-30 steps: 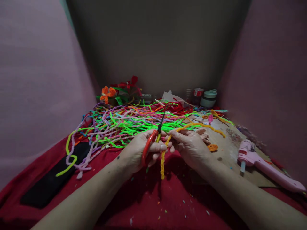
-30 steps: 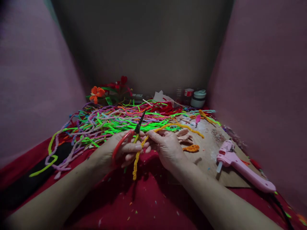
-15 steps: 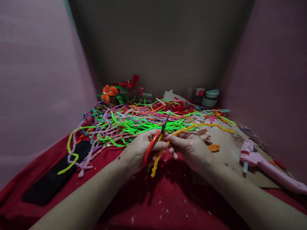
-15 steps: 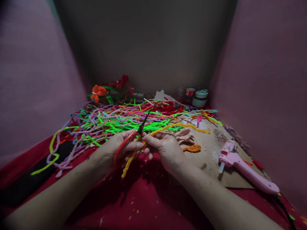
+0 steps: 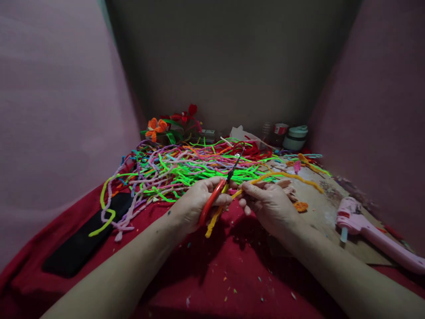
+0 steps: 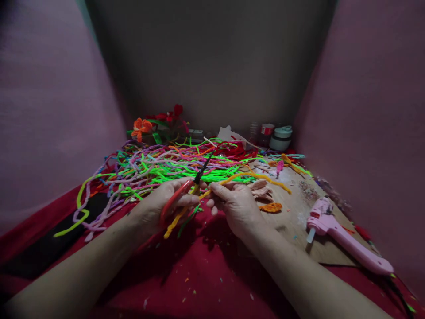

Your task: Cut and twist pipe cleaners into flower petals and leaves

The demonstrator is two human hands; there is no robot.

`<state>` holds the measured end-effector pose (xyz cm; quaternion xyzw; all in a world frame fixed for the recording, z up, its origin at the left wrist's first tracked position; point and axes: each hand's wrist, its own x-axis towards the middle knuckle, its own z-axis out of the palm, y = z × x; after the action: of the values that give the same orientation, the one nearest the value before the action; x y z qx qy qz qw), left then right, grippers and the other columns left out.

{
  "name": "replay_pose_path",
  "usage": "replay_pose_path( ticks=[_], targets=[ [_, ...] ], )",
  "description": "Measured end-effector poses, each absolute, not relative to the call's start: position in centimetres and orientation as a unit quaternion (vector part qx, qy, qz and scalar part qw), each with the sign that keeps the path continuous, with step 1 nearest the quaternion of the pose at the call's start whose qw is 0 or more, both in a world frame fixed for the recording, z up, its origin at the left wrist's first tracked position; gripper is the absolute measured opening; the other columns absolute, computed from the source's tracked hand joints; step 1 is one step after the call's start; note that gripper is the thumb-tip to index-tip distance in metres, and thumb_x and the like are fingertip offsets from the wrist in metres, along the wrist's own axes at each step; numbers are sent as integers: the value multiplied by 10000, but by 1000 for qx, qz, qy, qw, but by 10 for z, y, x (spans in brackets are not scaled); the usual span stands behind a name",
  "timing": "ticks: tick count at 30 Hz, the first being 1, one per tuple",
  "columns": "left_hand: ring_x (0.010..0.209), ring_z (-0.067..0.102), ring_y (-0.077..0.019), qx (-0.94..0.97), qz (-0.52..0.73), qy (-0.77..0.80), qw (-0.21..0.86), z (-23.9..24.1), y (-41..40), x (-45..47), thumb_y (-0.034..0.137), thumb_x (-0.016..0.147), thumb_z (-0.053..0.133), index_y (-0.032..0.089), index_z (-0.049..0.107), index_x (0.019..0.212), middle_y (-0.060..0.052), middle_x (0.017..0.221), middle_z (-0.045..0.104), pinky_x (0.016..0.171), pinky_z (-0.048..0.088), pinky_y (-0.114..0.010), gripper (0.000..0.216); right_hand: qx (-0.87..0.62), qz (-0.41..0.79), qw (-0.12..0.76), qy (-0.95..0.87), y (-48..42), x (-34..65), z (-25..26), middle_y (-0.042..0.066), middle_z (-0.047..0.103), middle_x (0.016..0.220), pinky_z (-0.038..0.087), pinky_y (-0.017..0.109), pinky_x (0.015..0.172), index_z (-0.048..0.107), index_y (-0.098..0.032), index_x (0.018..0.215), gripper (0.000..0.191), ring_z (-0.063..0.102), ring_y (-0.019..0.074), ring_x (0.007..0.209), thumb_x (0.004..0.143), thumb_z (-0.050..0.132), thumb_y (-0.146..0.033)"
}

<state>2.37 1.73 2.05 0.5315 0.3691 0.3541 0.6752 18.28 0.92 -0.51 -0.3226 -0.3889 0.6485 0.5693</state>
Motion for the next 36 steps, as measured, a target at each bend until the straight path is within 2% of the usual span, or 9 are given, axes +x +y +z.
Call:
replay_pose_path(
  ticks=[7, 11, 17, 20, 22, 25, 28, 32, 36],
  targets=[
    [459, 456, -37, 547, 380, 357, 655, 27, 19, 20, 152, 630, 657, 174, 587, 983, 42, 645, 553, 434, 342, -146, 360, -330, 673, 541, -381, 9, 185, -2, 51, 639, 584, 417, 183, 381, 640, -87, 664, 161, 564, 102, 464, 654, 701, -236],
    [436, 410, -23, 574, 379, 367, 627, 29, 20, 16, 175, 619, 677, 188, 587, 989, 54, 633, 522, 419, 306, -140, 381, -329, 691, 529, -366, 8, 186, -1, 45, 635, 564, 405, 171, 360, 629, -91, 653, 146, 557, 95, 441, 652, 700, -218],
    [538, 461, -44, 597, 371, 355, 617, 23, 25, 17, 219, 637, 677, 168, 550, 964, 16, 764, 537, 512, 373, -159, 355, -278, 744, 509, -330, 6, 186, 2, 20, 625, 535, 389, 138, 342, 631, -104, 625, 99, 529, 64, 399, 681, 663, -179],
    [586, 485, -73, 623, 372, 363, 585, 19, 28, 20, 246, 655, 656, 163, 521, 972, 26, 725, 516, 575, 405, -188, 355, -278, 731, 520, -343, 7, 186, 2, 35, 646, 578, 423, 147, 381, 648, -96, 652, 102, 556, 72, 437, 698, 653, -186],
    [597, 488, -89, 665, 391, 405, 491, 19, 29, 19, 264, 678, 630, 169, 513, 990, 37, 685, 504, 578, 400, -196, 347, -286, 708, 541, -352, 8, 187, 3, 50, 658, 599, 440, 162, 399, 656, -88, 664, 117, 574, 86, 461, 701, 653, -199],
    [578, 466, -91, 734, 410, 478, 253, 21, 27, 15, 266, 713, 585, 185, 533, 1003, 43, 653, 508, 548, 364, -186, 306, -306, 668, 579, -354, 10, 188, 5, 59, 663, 600, 452, 185, 403, 655, -91, 653, 131, 580, 101, 460, 697, 655, -215],
    [554, 472, -92, 804, 348, 477, 70, 20, 22, 10, 208, 743, 515, 197, 521, 1044, 37, 653, 529, 545, 359, -187, 301, -334, 638, 607, -337, 11, 190, 9, 55, 650, 566, 464, 199, 406, 639, -95, 605, 137, 576, 107, 437, 675, 668, -209],
    [643, 548, -133, 869, 226, 438, -39, 13, 20, 12, 171, 791, 402, 188, 466, 1094, -26, 797, 589, 592, 414, -221, 310, -338, 625, 629, -315, 13, 192, 12, 58, 635, 529, 473, 203, 417, 620, -92, 561, 132, 575, 112, 437, 662, 658, -168],
    [786, 592, -176, 869, 167, 457, -87, 7, 23, 15, 167, 826, 333, 177, 435, 1124, -82, 944, 594, 667, 461, -271, 315, -331, 634, 631, -301, 14, 193, 12, 80, 655, 563, 492, 217, 441, 631, -87, 597, 99, 604, 136, 482, 664, 652, -157]
  ],
)
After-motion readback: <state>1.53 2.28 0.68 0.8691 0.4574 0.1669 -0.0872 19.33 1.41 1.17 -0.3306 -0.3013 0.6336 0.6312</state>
